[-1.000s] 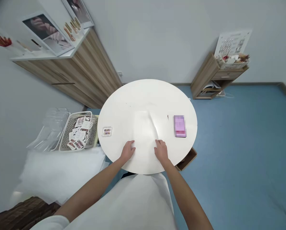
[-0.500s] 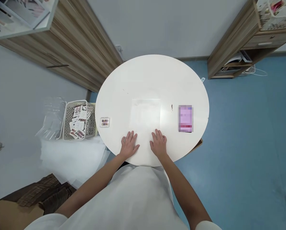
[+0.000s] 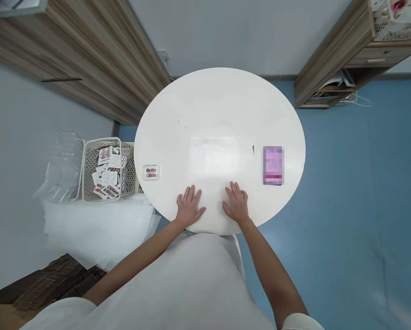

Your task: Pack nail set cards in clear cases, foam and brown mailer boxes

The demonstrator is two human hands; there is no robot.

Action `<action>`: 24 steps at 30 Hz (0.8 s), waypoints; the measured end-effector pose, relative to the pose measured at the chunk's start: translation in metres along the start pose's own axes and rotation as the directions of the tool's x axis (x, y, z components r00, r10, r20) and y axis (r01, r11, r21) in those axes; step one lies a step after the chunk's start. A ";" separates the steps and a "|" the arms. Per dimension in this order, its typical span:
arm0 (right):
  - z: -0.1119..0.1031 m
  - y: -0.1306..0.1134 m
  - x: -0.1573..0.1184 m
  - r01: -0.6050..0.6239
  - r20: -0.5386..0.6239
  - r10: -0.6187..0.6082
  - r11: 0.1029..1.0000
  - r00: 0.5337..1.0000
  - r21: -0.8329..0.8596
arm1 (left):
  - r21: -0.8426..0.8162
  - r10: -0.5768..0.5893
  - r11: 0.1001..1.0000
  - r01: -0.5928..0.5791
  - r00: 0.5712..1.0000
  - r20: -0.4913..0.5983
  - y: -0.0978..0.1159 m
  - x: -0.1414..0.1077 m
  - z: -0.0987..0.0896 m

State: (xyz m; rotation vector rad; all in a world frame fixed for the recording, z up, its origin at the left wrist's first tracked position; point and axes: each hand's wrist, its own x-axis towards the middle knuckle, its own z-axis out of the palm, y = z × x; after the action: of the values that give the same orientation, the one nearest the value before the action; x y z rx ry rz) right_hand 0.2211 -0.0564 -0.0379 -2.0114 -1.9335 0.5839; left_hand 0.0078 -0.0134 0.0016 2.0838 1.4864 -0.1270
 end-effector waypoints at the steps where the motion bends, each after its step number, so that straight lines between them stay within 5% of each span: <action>1: -0.001 0.000 -0.002 -0.009 -0.021 0.009 1.000 1.000 0.005 | -0.018 0.019 1.000 -0.019 1.000 -0.004 -0.004 -0.001 -0.002; 5: -0.002 -0.017 -0.008 -0.079 -0.123 0.079 0.997 0.989 0.008 | -0.130 0.037 0.991 -0.045 0.998 -0.059 -0.033 -0.010 -0.010; 9: 0.009 -0.067 0.003 -0.072 -0.178 0.080 0.996 0.981 0.049 | -0.184 -0.082 0.981 0.054 0.986 -0.146 -0.082 -0.019 -0.022; 14: 0.038 -0.145 0.054 0.015 0.061 -0.032 0.968 0.998 0.252 | -0.434 -0.317 0.881 0.187 0.915 -0.251 -0.145 -0.008 -0.047; 17: 0.056 -0.186 0.088 -0.073 0.193 -0.010 0.905 0.981 0.419 | -0.573 -0.406 0.800 0.179 0.865 -0.296 -0.168 0.008 -0.061; 21: 0.077 -0.223 0.113 -0.217 0.303 0.054 0.817 0.951 0.535 | -0.699 -0.410 0.698 0.152 0.886 -0.217 -0.182 0.024 -0.068; 24: 0.084 -0.231 0.116 -0.220 0.356 0.022 0.821 0.934 0.526 | -0.688 -0.388 0.711 0.144 0.896 -0.213 -0.184 0.030 -0.068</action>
State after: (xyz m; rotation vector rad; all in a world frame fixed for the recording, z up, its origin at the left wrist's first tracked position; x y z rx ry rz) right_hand -0.0206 0.0661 -0.0122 -1.7266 -1.5292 1.4265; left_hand -0.1624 0.0858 -0.0256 1.3347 1.7115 0.6128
